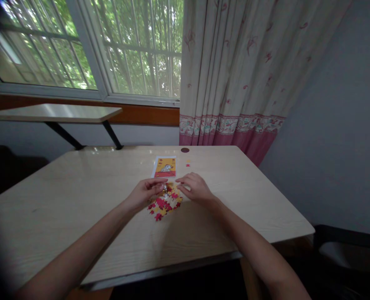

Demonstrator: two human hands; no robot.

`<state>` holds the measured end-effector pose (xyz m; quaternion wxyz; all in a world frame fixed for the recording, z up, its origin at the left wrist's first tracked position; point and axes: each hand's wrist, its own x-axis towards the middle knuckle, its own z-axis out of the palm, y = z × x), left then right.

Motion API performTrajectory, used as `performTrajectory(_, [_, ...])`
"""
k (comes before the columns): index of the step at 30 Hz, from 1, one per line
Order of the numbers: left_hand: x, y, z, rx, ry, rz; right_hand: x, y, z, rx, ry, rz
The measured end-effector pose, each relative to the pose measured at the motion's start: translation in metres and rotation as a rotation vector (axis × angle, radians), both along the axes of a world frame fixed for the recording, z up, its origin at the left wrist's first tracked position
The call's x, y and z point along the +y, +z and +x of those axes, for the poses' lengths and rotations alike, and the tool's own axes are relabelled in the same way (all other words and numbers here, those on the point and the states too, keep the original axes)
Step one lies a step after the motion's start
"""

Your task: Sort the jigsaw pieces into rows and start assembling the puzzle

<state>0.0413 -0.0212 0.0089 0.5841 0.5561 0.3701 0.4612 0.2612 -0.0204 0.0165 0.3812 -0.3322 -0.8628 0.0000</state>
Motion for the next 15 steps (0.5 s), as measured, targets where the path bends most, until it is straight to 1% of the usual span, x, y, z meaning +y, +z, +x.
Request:
performTrajectory(2, [-0.002, -0.003, 0.005, -0.026, -0.017, -0.02, -0.005, -0.003, -0.014, -0.022, 0.031, 0.083])
performTrajectory(5, [-0.003, -0.005, 0.009, -0.057, -0.031, -0.059, -0.008, -0.009, -0.023, -0.026, 0.016, 0.168])
performTrajectory(10, [-0.002, -0.006, 0.008, -0.088, -0.038, -0.096, -0.007, -0.012, -0.022, -0.029, -0.024, 0.2])
performTrajectory(13, [-0.002, -0.008, 0.009, -0.07, -0.063, -0.064, -0.006, -0.011, -0.02, -0.054, -0.026, 0.225])
performTrajectory(15, [0.0, -0.01, 0.009, -0.028, -0.052, -0.013, -0.004, -0.009, -0.017, -0.069, -0.017, 0.238])
